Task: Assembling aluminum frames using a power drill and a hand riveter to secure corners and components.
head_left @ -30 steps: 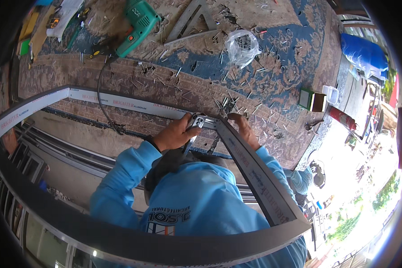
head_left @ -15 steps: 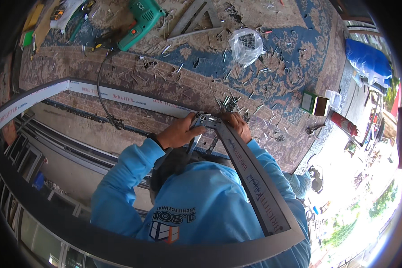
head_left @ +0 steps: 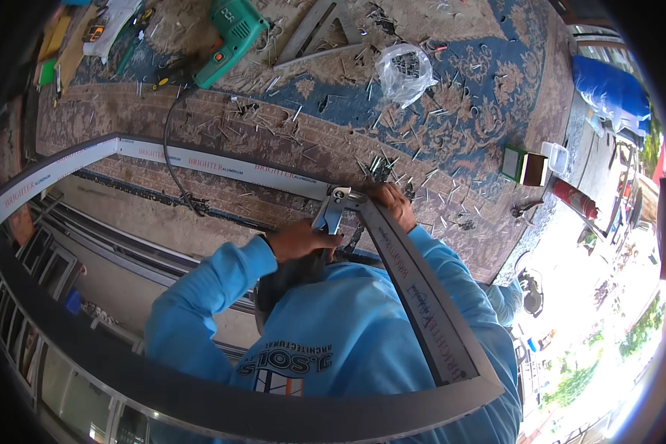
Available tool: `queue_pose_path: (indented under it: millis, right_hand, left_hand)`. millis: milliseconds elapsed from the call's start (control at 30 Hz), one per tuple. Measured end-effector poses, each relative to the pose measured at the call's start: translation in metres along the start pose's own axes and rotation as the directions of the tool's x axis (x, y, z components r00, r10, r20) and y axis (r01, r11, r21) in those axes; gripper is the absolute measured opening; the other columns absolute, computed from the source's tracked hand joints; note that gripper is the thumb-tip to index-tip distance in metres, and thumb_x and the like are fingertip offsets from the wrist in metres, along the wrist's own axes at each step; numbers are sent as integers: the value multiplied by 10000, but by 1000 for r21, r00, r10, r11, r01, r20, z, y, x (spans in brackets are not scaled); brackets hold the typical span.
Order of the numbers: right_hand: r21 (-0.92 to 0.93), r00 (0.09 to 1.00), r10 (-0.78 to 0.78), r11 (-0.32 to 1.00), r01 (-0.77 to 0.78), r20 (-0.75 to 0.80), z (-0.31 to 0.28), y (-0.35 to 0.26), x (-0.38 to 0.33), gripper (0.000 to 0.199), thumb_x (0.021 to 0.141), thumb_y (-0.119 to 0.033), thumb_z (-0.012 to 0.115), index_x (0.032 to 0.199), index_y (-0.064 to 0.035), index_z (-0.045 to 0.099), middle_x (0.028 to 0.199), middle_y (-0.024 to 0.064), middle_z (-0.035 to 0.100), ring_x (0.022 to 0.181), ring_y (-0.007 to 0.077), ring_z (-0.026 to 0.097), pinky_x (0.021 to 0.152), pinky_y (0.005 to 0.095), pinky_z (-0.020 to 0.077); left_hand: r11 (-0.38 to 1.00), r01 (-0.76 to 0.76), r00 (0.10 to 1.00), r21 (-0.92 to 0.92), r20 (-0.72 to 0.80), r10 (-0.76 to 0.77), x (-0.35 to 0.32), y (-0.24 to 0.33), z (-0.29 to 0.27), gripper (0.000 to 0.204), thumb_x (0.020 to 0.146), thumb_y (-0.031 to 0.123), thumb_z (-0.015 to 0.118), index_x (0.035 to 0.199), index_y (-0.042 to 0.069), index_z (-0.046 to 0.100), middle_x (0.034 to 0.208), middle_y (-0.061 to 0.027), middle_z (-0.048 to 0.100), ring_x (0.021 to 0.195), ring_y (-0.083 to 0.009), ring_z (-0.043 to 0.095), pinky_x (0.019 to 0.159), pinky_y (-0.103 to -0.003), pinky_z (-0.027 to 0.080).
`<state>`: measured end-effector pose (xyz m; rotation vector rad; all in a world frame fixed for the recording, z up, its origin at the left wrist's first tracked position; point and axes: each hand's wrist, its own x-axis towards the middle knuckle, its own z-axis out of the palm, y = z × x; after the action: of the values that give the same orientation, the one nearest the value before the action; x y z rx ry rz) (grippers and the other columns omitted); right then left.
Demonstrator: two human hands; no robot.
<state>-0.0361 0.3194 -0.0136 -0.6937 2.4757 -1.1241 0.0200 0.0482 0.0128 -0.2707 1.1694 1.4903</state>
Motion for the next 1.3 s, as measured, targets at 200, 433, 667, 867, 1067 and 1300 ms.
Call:
queue_pose_path:
  millis: [200,433,667,867,1067,1300]
  right_hand:
    - [9,996,91,996,-91,25,-3,-5,-3,306,836,-165,659,1124,-67,637,1030,142,630,998,356,606,858,442,525]
    - [-39,984,178,983,-177,27,-1,-11,-4,327,841,-216,650,1142,-90,644,1037,127,607,1050,346,572,914,434,471]
    - [-144,985,163,975,-169,-51,8,-6,-10,342,842,-260,637,1148,-109,649,1031,116,604,1070,341,556,963,464,414]
    - [-203,983,147,965,-166,-106,14,1,-14,317,846,-251,629,1140,-136,653,1019,109,600,1079,316,558,973,460,392]
    - [-183,984,175,967,-178,-34,9,-1,-13,309,825,-247,635,1117,-147,654,1005,86,607,1091,289,569,992,465,375]
    - [-221,980,194,955,-197,-38,7,-8,-14,351,815,-226,627,1153,-129,638,1056,93,611,1106,301,557,1008,480,368]
  left_hand:
    - [980,-155,965,128,-193,178,-11,28,20,383,920,413,706,1012,46,647,758,-74,682,657,-168,653,609,-361,505]
    - [642,-124,986,757,169,-9,-28,48,-61,445,966,331,659,1263,25,534,916,-128,670,855,-251,661,773,-416,522]
    - [738,266,955,-620,274,-115,-23,1,-18,413,972,249,651,1282,-9,561,1116,-134,681,1045,-228,633,992,-373,459]
    - [992,110,991,-56,-66,-113,1,6,15,329,930,322,715,855,4,681,773,-68,693,715,-177,673,749,-342,531]
    - [859,-52,976,510,-155,151,-99,61,-45,295,908,318,720,892,28,669,729,-104,670,660,-253,669,669,-398,515]
    - [564,475,868,675,-464,-177,-271,127,-49,354,916,235,692,1176,8,614,970,-210,662,860,-315,665,737,-412,505]
